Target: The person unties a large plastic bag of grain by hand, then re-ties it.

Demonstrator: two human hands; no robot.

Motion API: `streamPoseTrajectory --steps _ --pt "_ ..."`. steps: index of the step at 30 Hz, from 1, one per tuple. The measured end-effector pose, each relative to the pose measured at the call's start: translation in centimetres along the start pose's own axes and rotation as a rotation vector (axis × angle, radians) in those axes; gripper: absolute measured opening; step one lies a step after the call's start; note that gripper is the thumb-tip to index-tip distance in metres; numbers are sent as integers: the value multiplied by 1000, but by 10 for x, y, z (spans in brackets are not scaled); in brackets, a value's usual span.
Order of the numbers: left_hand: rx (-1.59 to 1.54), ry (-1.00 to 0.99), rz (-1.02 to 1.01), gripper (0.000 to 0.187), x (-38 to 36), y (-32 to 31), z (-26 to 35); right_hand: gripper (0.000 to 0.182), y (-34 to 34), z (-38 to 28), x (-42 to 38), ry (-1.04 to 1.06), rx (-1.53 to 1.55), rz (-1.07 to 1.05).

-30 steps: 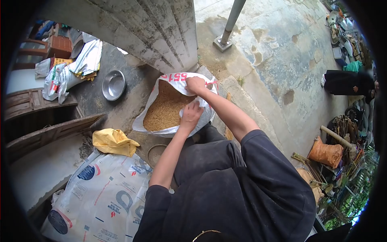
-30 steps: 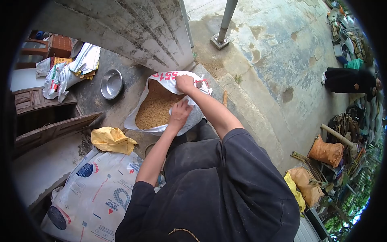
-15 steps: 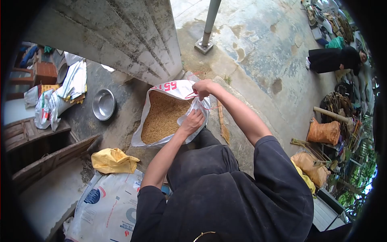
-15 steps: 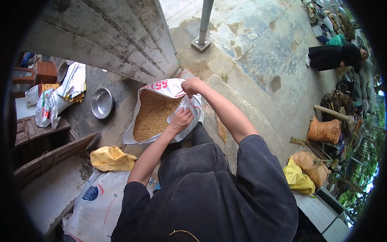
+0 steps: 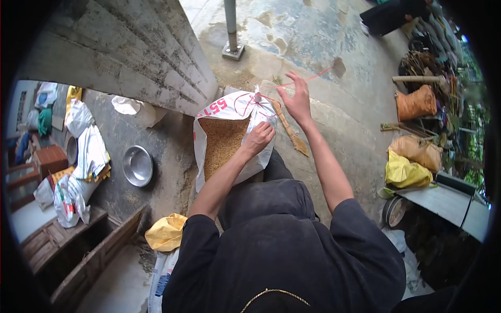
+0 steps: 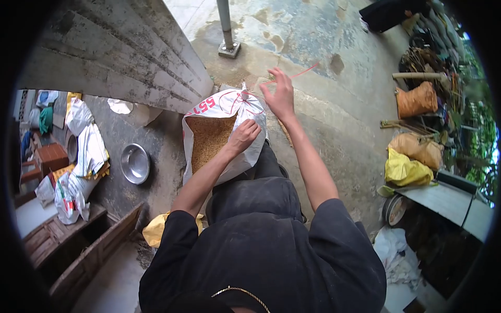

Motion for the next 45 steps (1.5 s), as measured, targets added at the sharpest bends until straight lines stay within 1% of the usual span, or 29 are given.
streamPoseTrajectory --steps 2,4,6,8,9,11,12,15,16,17,18,20,21,22,23,24,25,26,27,28,30,31,32,33,34,36,40,43,45 --pt "-28 -19 15 9 -1 1 3 42 28 45 -51 -332 -18 149" --pt "-5 -54 -12 8 -1 -3 5 31 36 108 -130 -809 27 150" --pt "22 -112 -53 7 -3 -16 8 21 3 170 -225 -1121 239 -20" --pt "58 -160 -97 7 -4 -23 10 18 -12 132 -258 -1342 561 -201" --pt "69 -195 -113 7 -3 -24 12 18 -17 120 -255 -1338 567 -199" --pt "64 -242 -148 7 -8 -25 22 15 -35 86 -274 -1493 696 -360" --pt "-13 -241 -115 9 -7 -19 25 15 -44 84 -278 -1496 701 -358" --pt "-118 -210 -56 12 -4 -16 39 22 -97 82 -295 -1480 1231 -200" --pt "-155 -181 -26 13 0 -13 48 22 -102 73 -296 -1489 1239 -197" --pt "-103 -116 -92 15 3 -19 51 20 -103 70 -292 -1446 1179 -199" --pt "-99 -114 -99 15 13 -4 53 18 -105 64 -281 -1399 1120 -204" --pt "-59 -32 153 21 37 54 42 15 -108 50 -254 -1303 1007 -207" --pt "-61 128 131 26 30 51 17 14 -109 45 -242 -1254 950 -207" --pt "-122 290 199 33 30 65 -11 14 -109 44 -231 -1205 893 -203" --pt "28 419 178 32 25 78 -35 19 -116 42 -236 -1350 917 -265" --pt "155 567 187 31 7 74 -68 19 -116 42 -233 -1353 921 -261" --pt "258 751 107 33 -7 75 -98 19 -118 42 -231 -1355 926 -263" --pt "381 739 77 36 -16 79 -115 19 -119 42 -228 -1354 929 -269" --pt "442 771 -30 34 -29 73 -132 20 -121 42 -227 -1365 949 -267" --pt "444 773 -34 34 -36 72 -144 20 -122 43 -226 -1368 950 -270" --pt "379 698 -431 27 -55 39 -157 18 -126 38 -230 -1372 857 -437" --pt "370 616 -390 17 -53 38 -155 18 -125 38 -227 -1377 857 -438" --pt "369 616 -393 17 -55 35 -159 18 -121 42 -220 -1229 615 -536" --pt "354 545 -337 13 -49 37 -155 18 -116 44 -211 -1070 376 -621" --pt "338 476 -280 11 -43 39 -151 18 -112 44 -208 -1073 375 -623" --pt "349 515 -266 12 -40 42 -157 19 -102 38 -186 -765 199 -634" --pt "356 587 -256 14 -35 47 -167 20 -102 46 -182 -785 287 -664" --pt "322 671 -293 13 -36 49 -177 19 -109 53 -187 -869 497 -651" --pt "345 705 -276 13 -36 51 -187 18 -110 62 -190 -880 508 -657"
Point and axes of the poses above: each hand's wrist, its own x-axis towards the middle knuckle, its own y-axis out of the back of the hand, z = x × y, the point moved 9 cm from there along x, towards the middle knuckle, and after that the axes turned 9 degrees about z, right-handed, at the moved point
